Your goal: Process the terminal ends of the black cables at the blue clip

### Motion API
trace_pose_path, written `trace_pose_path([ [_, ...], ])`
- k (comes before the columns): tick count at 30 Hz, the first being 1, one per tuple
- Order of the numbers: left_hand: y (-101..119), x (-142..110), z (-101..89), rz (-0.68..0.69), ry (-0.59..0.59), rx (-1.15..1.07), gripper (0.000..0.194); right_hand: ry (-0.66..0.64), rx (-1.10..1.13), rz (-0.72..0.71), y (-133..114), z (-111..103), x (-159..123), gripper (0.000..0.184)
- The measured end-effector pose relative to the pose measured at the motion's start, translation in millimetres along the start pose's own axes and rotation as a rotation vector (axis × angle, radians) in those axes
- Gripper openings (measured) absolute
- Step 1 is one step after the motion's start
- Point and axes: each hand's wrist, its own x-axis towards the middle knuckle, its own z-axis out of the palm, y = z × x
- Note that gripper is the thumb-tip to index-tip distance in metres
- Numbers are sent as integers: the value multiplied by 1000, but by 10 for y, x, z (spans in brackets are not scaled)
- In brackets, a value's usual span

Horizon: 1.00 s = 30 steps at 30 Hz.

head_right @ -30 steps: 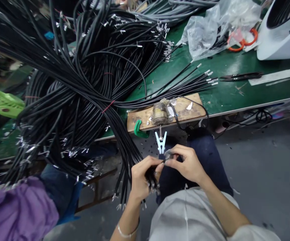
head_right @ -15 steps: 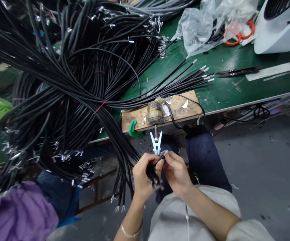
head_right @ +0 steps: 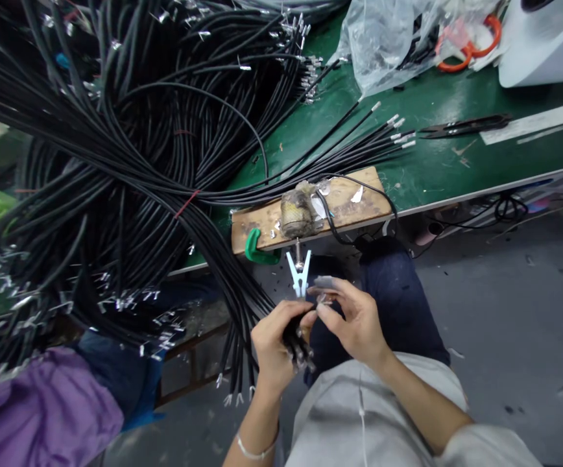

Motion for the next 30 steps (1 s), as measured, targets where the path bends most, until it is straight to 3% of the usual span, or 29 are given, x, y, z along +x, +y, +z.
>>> trace_pose_path([
  [8, -6, 15, -28, 10, -226, 71, 7, 12, -212, 56, 71, -24, 119, 12],
  [12, 32, 2, -35, -3, -119, 34, 8, 5, -47, 78, 0, -155, 217, 20],
  [16, 76, 18, -49, -9, -75, 10, 7, -121, -28, 76, -62, -260, 138, 35],
  [20, 105, 32, -47, 6, -41, 25, 5, -10, -107, 56, -94, -219, -16, 27],
  [25, 99, -39, -28, 71, 22, 67, 7, -7, -17, 38, -150, -189, -86, 25],
  [27, 88, -61, -35, 136, 23, 84, 10, -27, 67, 82, -135, -189, -55, 24],
  [30, 85, -51, -73, 202, 9, 78, 7, -161, 291, 241, -60, -148, 28, 23],
])
